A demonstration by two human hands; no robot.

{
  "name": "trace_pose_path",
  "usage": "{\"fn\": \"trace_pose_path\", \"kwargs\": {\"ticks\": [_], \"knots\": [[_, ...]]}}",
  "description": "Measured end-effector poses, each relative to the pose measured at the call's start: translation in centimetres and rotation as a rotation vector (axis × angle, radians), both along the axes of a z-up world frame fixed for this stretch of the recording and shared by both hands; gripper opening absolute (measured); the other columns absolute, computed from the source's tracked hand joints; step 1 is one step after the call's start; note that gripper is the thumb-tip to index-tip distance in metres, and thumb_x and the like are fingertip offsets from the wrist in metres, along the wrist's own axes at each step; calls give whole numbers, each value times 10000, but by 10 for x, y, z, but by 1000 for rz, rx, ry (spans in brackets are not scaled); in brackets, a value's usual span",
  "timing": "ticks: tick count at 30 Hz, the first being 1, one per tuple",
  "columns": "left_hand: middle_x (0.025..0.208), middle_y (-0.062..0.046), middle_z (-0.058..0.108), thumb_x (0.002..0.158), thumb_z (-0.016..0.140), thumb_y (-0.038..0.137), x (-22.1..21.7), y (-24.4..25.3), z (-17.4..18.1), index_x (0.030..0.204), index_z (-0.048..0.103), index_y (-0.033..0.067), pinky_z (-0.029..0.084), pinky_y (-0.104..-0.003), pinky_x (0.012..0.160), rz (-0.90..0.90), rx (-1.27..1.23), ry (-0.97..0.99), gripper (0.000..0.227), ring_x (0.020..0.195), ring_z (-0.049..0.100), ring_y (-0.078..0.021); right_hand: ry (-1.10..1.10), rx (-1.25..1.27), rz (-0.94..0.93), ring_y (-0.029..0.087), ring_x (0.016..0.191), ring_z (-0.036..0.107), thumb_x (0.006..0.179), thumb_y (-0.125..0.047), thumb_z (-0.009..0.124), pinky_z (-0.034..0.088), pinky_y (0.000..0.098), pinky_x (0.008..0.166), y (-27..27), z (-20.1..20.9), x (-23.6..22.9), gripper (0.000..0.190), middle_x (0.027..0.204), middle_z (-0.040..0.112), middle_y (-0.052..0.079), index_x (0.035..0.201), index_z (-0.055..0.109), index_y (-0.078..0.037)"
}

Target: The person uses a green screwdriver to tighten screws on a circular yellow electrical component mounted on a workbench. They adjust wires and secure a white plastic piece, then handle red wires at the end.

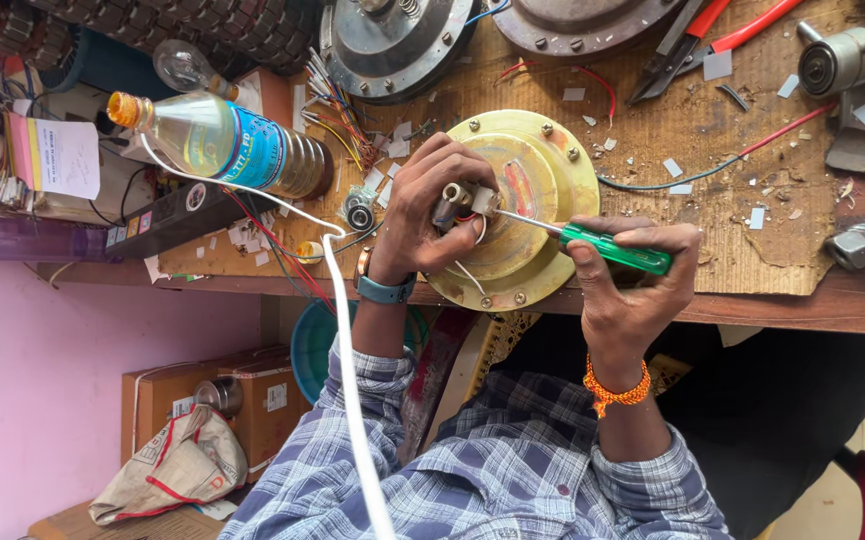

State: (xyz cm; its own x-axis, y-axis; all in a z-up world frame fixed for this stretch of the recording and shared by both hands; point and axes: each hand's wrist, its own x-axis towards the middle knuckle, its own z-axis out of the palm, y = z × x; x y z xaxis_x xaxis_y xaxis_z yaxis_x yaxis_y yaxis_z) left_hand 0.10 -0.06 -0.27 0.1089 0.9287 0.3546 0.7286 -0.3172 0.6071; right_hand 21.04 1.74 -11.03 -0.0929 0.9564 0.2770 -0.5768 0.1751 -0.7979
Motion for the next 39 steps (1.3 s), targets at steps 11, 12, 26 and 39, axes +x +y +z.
{"fn": "trace_pose_path", "kwargs": {"ticks": [11, 12, 26, 39], "knots": [[1015, -101, 675, 717, 670, 160, -1, -1, 1, 1032, 651, 38, 509, -378, 898, -6, -5, 7, 339, 965, 625, -293, -85, 97, -29, 299, 1082, 763, 1031, -44, 777, 656, 324, 909, 3, 6, -1, 397, 1111, 707, 213, 1189, 414, -77], [1016, -102, 674, 721, 674, 161, -1, -1, 2, 1031, 650, 38, 510, -387, 914, -8, -7, 9, 335, 968, 622, -295, -91, 126, -20, 308, 1095, 766, 1037, -41, 767, 655, 326, 914, 5, 9, 0, 394, 1119, 708, 214, 1190, 406, -84], [1081, -105, 659, 763, 678, 188, -1, -5, 8, 1106, 634, 55, 538, -421, 979, -26, 24, 67, 371, 1034, 625, -328, -341, 277, -290, 296, 942, 796, 893, -214, 817, 604, 319, 785, 11, 14, -10, 557, 1094, 703, 156, 1289, 444, -95], [1086, -112, 645, 740, 689, 195, -6, -6, 4, 1117, 639, 54, 533, -435, 953, -19, 55, 88, 406, 1032, 610, -349, -95, 31, 67, 305, 1182, 729, 1021, -88, 789, 648, 368, 1027, -4, 29, 8, 580, 1372, 643, 185, 1405, 355, -123]]}}
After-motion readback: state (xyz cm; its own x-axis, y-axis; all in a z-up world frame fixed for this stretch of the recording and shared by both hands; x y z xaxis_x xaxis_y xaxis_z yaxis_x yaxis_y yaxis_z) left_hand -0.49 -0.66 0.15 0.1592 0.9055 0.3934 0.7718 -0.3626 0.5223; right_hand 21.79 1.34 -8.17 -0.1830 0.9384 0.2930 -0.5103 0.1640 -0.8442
